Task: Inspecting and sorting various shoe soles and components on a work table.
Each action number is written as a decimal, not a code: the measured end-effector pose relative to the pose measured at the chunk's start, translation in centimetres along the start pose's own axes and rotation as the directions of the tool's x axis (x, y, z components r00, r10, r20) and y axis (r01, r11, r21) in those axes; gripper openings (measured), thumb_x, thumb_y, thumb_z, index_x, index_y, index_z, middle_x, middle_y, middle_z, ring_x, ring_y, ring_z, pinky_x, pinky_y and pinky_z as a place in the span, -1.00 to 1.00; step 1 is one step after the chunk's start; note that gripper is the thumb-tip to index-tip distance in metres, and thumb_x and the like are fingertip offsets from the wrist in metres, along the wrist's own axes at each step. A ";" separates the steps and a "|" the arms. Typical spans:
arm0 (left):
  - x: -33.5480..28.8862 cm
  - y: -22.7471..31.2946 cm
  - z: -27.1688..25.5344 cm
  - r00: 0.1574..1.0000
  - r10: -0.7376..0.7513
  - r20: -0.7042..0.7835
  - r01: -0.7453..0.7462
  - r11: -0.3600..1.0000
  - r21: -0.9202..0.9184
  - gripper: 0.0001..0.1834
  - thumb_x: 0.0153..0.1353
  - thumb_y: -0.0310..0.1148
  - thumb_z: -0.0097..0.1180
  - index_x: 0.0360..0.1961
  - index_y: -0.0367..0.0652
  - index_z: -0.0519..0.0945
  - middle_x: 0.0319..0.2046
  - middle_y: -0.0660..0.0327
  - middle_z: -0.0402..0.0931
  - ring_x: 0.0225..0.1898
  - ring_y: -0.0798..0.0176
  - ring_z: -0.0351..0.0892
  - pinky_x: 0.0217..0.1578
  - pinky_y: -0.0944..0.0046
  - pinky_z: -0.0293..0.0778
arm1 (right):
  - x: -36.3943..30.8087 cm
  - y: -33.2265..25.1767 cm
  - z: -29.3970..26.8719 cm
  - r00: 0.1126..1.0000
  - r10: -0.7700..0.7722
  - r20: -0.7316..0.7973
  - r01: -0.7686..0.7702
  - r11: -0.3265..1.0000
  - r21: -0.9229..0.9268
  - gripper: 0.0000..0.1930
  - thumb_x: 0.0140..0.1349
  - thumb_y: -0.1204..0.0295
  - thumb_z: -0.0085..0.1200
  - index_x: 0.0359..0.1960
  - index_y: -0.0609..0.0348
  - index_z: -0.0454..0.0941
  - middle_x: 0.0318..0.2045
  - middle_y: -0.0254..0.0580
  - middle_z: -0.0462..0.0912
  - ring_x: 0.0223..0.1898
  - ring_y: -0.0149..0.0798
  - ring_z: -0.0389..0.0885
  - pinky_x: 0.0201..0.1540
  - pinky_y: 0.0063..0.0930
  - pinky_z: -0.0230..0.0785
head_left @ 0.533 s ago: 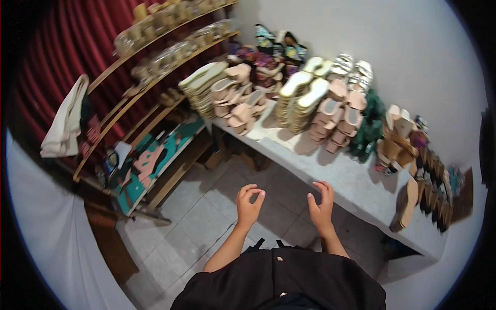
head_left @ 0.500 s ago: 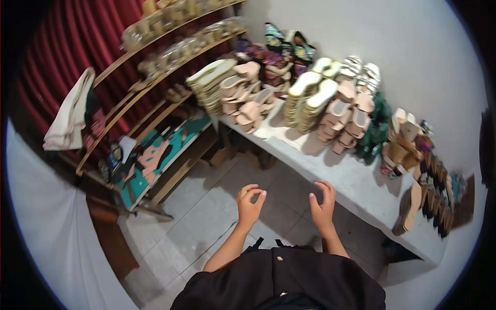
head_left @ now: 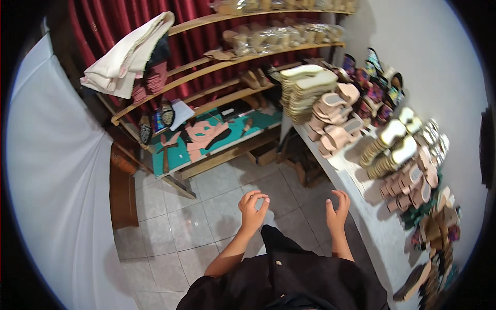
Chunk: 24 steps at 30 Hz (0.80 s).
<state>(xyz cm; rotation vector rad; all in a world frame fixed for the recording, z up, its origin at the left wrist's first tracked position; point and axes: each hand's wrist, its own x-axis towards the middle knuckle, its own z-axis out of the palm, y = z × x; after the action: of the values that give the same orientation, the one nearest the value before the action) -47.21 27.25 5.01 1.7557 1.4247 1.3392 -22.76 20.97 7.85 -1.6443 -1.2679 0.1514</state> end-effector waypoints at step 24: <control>58.2 -7.6 -8.7 0.805 0.585 0.101 -0.368 0.359 0.858 -0.57 -0.08 -0.55 0.01 -0.12 0.07 0.50 -0.04 0.18 0.30 0.10 0.12 0.21 0.05 -0.20 0.04 | 32.2 -13.5 30.3 0.786 -0.613 0.080 0.595 0.786 0.169 -0.69 -0.09 0.44 0.09 -0.22 0.03 0.48 -0.12 -0.17 0.40 0.03 -0.01 0.25 0.07 0.01 -0.03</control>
<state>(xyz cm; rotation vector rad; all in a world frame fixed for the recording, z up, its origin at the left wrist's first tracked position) -60.42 82.04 23.45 2.9675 2.0092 1.1654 -36.09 64.12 17.84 -1.0509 -1.7890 -0.0552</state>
